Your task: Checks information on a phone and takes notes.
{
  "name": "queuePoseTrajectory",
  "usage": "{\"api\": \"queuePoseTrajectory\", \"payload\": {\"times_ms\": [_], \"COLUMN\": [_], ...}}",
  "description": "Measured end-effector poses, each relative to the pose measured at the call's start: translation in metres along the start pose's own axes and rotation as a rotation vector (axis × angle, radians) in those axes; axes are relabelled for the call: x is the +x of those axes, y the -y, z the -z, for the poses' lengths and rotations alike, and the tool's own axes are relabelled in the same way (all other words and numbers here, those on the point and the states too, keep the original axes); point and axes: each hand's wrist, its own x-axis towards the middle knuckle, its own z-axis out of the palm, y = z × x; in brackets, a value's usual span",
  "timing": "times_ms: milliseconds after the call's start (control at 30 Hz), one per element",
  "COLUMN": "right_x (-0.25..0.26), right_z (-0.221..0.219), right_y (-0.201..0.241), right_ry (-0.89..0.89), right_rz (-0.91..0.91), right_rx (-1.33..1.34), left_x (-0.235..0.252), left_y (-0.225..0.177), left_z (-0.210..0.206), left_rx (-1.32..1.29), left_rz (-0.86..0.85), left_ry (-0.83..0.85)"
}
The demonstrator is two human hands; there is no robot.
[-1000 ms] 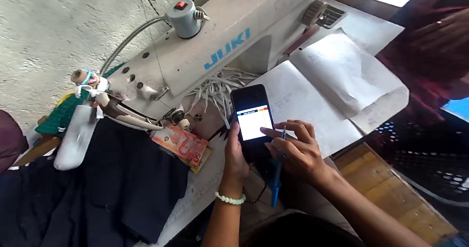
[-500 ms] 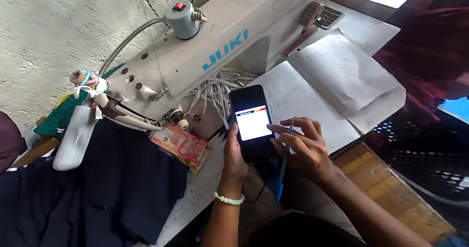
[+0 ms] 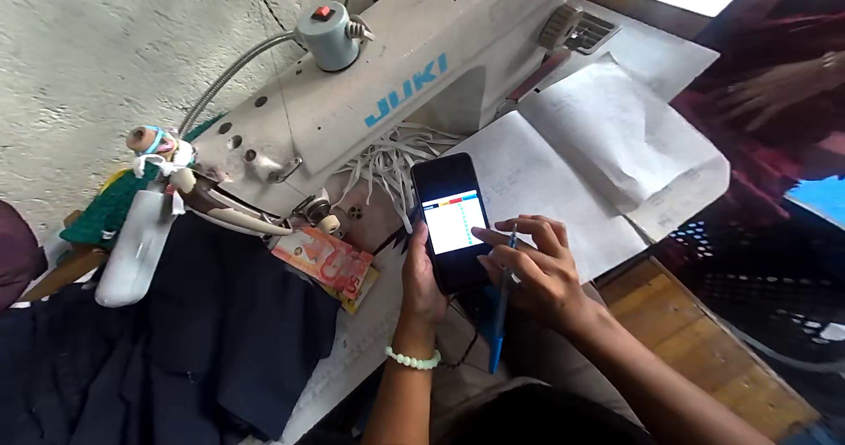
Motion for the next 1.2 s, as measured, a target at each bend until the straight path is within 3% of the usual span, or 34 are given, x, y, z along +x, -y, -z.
{"api": "queuePoseTrajectory", "payload": {"times_ms": [1200], "right_x": [0.0], "right_z": [0.006], "right_y": [-0.005], "right_ry": [0.001], "right_rz": [-0.018], "right_rx": [-0.028], "left_x": [0.002], "left_y": [0.002], "left_z": [0.003], "left_rx": [0.007], "left_rz": [-0.011], "left_ry": [0.029]}}
